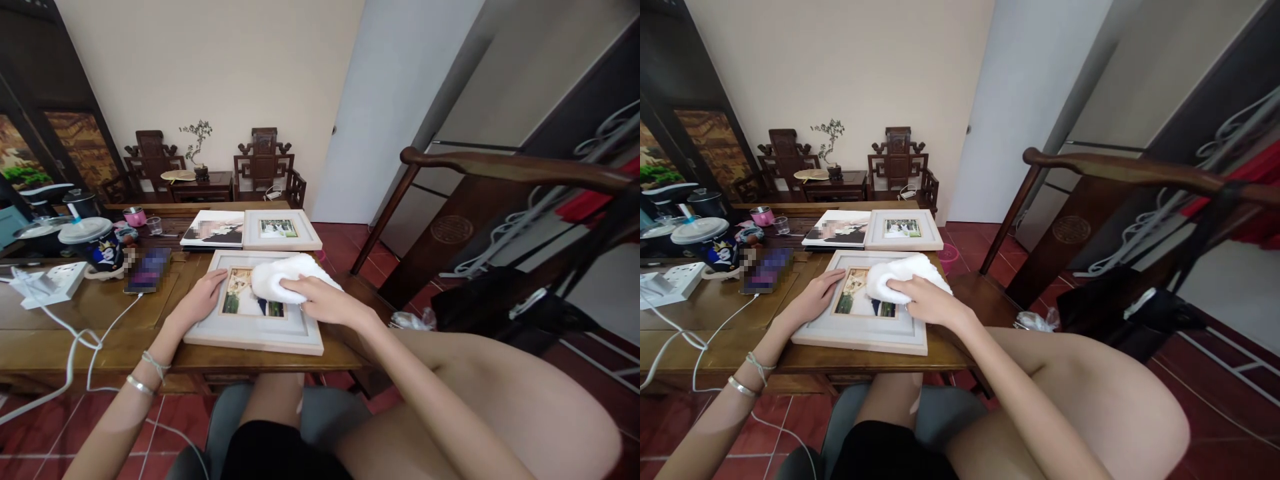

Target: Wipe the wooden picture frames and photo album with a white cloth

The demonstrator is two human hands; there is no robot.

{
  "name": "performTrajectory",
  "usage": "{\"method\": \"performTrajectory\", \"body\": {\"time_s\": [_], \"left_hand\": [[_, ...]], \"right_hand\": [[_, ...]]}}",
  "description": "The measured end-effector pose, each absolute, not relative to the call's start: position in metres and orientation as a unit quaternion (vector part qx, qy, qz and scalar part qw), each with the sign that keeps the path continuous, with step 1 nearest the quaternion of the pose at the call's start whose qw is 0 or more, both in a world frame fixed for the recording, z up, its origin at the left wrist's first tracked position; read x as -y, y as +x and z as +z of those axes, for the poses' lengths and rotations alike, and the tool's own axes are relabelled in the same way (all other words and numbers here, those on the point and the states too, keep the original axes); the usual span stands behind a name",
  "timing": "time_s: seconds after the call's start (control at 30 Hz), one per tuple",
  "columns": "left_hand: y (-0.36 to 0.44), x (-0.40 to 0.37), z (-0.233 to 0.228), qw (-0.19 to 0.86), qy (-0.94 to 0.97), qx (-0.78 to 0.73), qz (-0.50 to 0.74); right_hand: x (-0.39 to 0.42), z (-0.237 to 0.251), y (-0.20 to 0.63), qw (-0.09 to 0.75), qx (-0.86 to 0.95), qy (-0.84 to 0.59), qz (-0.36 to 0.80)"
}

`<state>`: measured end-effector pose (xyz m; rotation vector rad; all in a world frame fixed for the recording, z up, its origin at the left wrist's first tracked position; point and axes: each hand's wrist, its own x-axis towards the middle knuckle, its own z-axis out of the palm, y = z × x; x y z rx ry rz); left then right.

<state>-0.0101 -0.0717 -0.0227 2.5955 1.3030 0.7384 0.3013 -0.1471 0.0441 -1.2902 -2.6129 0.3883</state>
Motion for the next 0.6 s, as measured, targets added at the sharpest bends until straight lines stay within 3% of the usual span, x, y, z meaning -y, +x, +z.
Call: {"method": "performTrajectory", "body": {"time_s": [0.17, 0.43, 0.6], "left_hand": [[-0.01, 0.07, -0.024, 0.066, 0.866, -0.433, 0.243], [-0.009, 0.07, -0.022, 0.066, 0.865, -0.437, 0.237], [-0.009, 0.07, -0.021, 0.069, 0.866, -0.434, 0.237]], "right_hand": [[0.147, 0.042, 0.289, 0.119, 0.882, -0.447, 0.09], [0.179, 0.051, 0.293, 0.07, 0.888, -0.431, 0.147], [0.166, 0.044, 0.296, 0.098, 0.885, -0.432, 0.145]]}}
